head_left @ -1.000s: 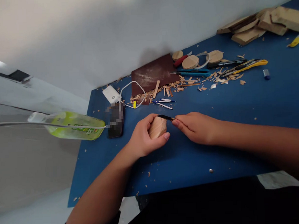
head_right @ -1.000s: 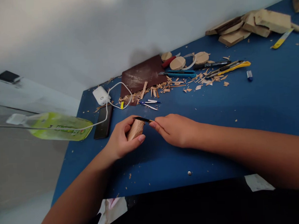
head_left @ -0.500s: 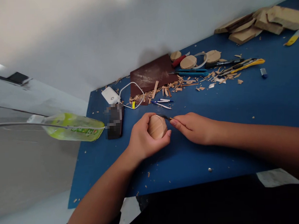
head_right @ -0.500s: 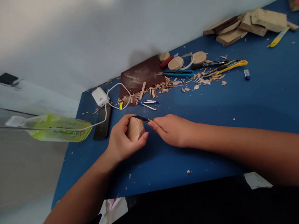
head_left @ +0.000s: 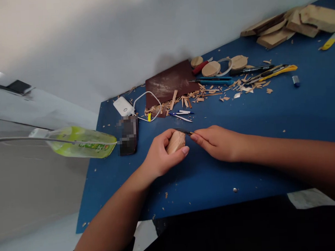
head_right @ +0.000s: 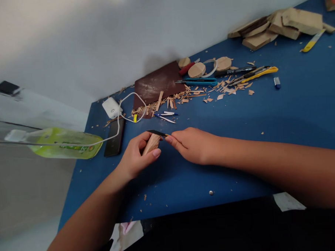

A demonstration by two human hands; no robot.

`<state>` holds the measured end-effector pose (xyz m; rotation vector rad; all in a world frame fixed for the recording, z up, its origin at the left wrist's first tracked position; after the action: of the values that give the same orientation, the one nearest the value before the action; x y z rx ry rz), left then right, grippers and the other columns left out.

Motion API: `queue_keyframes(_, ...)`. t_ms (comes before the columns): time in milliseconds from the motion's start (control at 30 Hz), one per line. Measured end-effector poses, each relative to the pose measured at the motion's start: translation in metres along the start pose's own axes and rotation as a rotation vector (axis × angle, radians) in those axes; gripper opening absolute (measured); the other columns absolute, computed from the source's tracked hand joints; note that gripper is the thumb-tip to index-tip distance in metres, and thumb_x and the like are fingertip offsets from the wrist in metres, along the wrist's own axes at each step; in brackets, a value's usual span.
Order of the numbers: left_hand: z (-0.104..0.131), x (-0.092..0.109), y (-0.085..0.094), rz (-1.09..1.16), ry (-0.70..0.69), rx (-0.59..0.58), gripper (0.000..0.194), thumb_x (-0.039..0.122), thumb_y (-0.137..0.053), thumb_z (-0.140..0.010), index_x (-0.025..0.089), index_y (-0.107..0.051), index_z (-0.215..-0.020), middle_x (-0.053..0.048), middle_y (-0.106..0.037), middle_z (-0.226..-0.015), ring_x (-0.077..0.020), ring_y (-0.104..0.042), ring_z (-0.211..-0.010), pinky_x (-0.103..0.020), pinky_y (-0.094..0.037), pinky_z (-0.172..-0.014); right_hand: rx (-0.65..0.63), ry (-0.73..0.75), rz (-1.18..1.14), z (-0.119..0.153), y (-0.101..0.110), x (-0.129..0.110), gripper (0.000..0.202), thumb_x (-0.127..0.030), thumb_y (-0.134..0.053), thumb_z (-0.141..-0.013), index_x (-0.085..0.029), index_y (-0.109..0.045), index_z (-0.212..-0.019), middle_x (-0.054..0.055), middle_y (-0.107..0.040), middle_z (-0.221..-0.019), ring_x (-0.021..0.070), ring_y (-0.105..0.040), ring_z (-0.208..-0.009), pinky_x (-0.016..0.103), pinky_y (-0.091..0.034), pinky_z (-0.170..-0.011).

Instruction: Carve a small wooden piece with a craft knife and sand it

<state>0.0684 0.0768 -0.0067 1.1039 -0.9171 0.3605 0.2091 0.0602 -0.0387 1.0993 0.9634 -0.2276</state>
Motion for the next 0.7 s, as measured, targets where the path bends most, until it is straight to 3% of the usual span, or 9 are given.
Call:
queue_keyframes(100, 0.0, -0.001, -0.001, 0.004, 0.004, -0.008, 0.053, 0.067, -0.073, -0.079, 0.02, -0.07, -0.103, 0.002, -0.064, -0.075, -0.0149, -0.055, -0.063, -0.029, -0.045, -0.057, 0.0, -0.001, -0.004, 0.0, 0.0, 0.0, 0.051, -0.055, -0.029, -0.116, -0.024, -0.063, -0.093, 0.005, -0.071, -0.087, 0.0206, -0.059, -0.077, 0.033, -0.037, -0.074)
queue_keyframes(333, 0.007, 0.003, 0.011, -0.137, -0.001, 0.221, 0.063, 0.056, -0.087, -0.07, 0.021, -0.063, -0.116, -0.004, -0.071, -0.1, -0.0228, -0.065, -0.087, -0.039, -0.051, -0.082, -0.008, -0.004, -0.025, -0.001, -0.004, 0.001, 0.05, -0.053, -0.031, -0.116, -0.023, -0.064, -0.094, 0.006, -0.073, -0.089, 0.0208, -0.061, -0.08, 0.033, -0.04, -0.076)
queue_keyframes(400, 0.007, 0.003, 0.012, -0.131, 0.01, 0.212, 0.061, 0.056, -0.085, -0.07, 0.02, -0.064, -0.115, -0.004, -0.072, -0.099, -0.0224, -0.064, -0.086, -0.039, -0.051, -0.081, -0.003, -0.002, -0.024, -0.001, -0.003, 0.001, 0.05, -0.053, -0.031, -0.116, -0.023, -0.064, -0.094, 0.006, -0.073, -0.089, 0.021, -0.062, -0.081, 0.033, -0.04, -0.077)
queue_keyframes(567, 0.001, 0.001, -0.001, -0.033, 0.043, 0.036, 0.053, 0.068, -0.072, -0.077, 0.02, -0.07, -0.101, -0.001, -0.07, -0.081, -0.0191, -0.063, -0.07, -0.031, -0.048, -0.061, -0.001, -0.01, -0.022, -0.001, -0.002, 0.001, 0.052, -0.055, -0.029, -0.116, -0.023, -0.063, -0.093, 0.006, -0.072, -0.088, 0.0209, -0.06, -0.079, 0.033, -0.04, -0.076)
queue_keyframes(700, 0.004, 0.004, 0.008, -0.09, 0.038, 0.144, 0.056, 0.059, -0.081, -0.072, 0.019, -0.066, -0.109, -0.003, -0.071, -0.092, -0.0203, -0.063, -0.081, -0.035, -0.051, -0.074, -0.012, -0.023, -0.028, -0.001, -0.004, 0.003, 0.05, -0.053, -0.03, -0.116, -0.023, -0.063, -0.093, 0.006, -0.072, -0.088, 0.0211, -0.06, -0.079, 0.033, -0.039, -0.077)
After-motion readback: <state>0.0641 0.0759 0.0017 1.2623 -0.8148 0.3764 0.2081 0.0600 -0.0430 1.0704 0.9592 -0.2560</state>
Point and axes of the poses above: each hand's wrist, its own z-axis away from the middle knuckle, its own y-axis out of the back of the hand, x = y × z, the point moved 10 cm from there along -z, towards the middle knuckle
